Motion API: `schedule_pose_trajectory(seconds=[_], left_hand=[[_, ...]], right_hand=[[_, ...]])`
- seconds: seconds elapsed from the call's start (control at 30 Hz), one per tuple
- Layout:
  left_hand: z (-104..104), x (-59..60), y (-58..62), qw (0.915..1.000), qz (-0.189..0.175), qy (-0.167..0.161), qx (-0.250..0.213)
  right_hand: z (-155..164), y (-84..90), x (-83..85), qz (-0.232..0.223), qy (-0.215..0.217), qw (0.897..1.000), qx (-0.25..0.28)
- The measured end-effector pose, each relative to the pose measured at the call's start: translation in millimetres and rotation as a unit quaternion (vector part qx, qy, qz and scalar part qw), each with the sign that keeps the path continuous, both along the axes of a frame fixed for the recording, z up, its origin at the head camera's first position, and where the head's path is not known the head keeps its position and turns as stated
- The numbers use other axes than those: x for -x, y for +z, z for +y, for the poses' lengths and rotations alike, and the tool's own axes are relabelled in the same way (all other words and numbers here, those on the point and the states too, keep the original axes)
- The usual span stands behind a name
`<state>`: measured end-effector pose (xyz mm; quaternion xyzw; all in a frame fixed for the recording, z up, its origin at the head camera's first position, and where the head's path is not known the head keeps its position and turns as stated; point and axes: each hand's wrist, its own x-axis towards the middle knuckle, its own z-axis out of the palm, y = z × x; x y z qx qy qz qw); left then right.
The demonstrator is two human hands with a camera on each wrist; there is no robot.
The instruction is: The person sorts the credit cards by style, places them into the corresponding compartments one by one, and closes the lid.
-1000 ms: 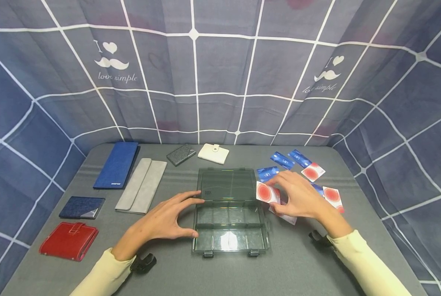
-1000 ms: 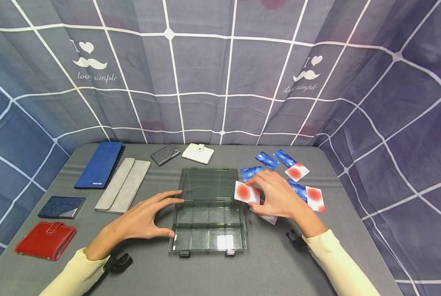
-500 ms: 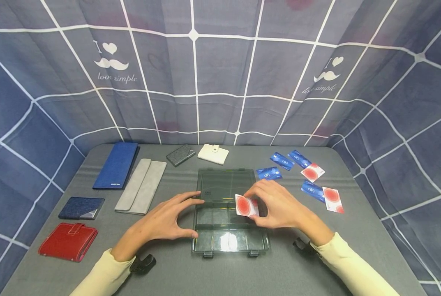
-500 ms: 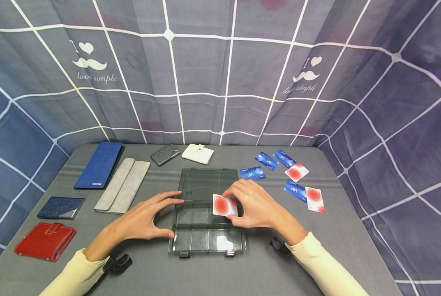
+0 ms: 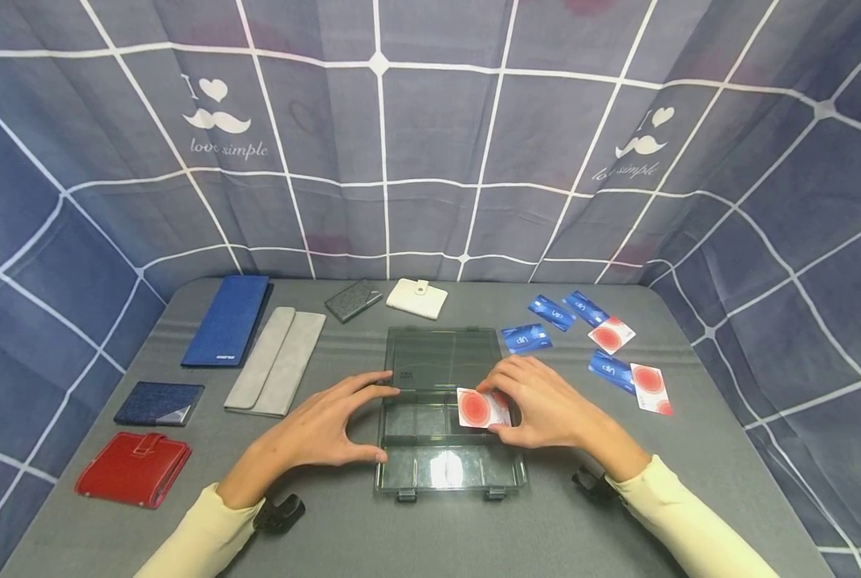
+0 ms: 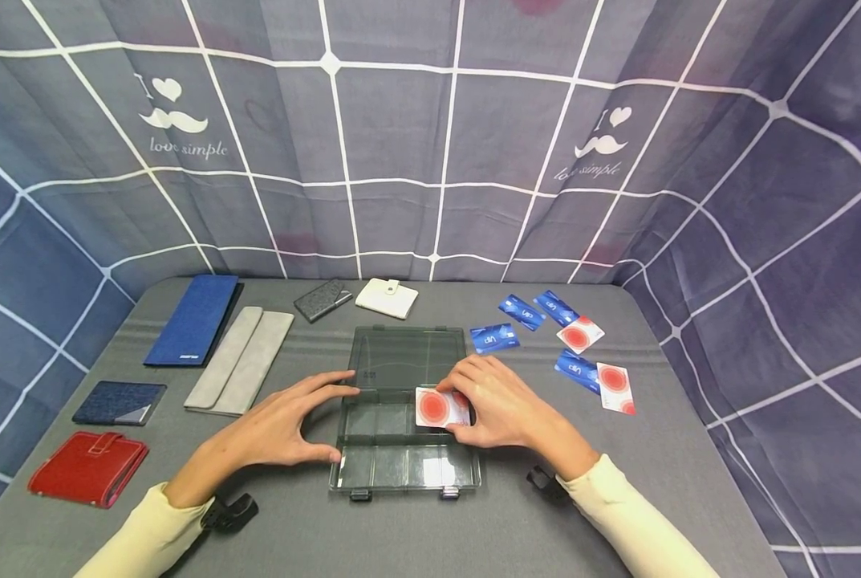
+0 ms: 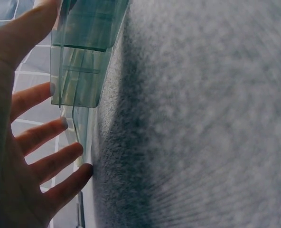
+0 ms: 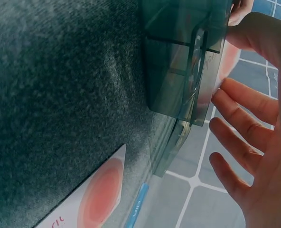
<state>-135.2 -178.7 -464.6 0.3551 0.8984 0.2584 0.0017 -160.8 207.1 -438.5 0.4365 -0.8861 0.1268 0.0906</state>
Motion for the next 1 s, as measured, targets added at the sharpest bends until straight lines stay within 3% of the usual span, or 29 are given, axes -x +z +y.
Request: schedule_pose_trajectory(seconds=[0.73,1.0], left_hand=[[-0.8,1.4,-0.4,0.9999,-0.013,-0.001,0.000],[-0.2,1.8,-0.7,0.9999,-0.012,0.000,-0.001]], right_hand=[[-1.2,10.5,0.4,0.015,0.016,0.998,-0.062],[2.1,9.3,3.9,0.003,0.022,0.998,-0.054]])
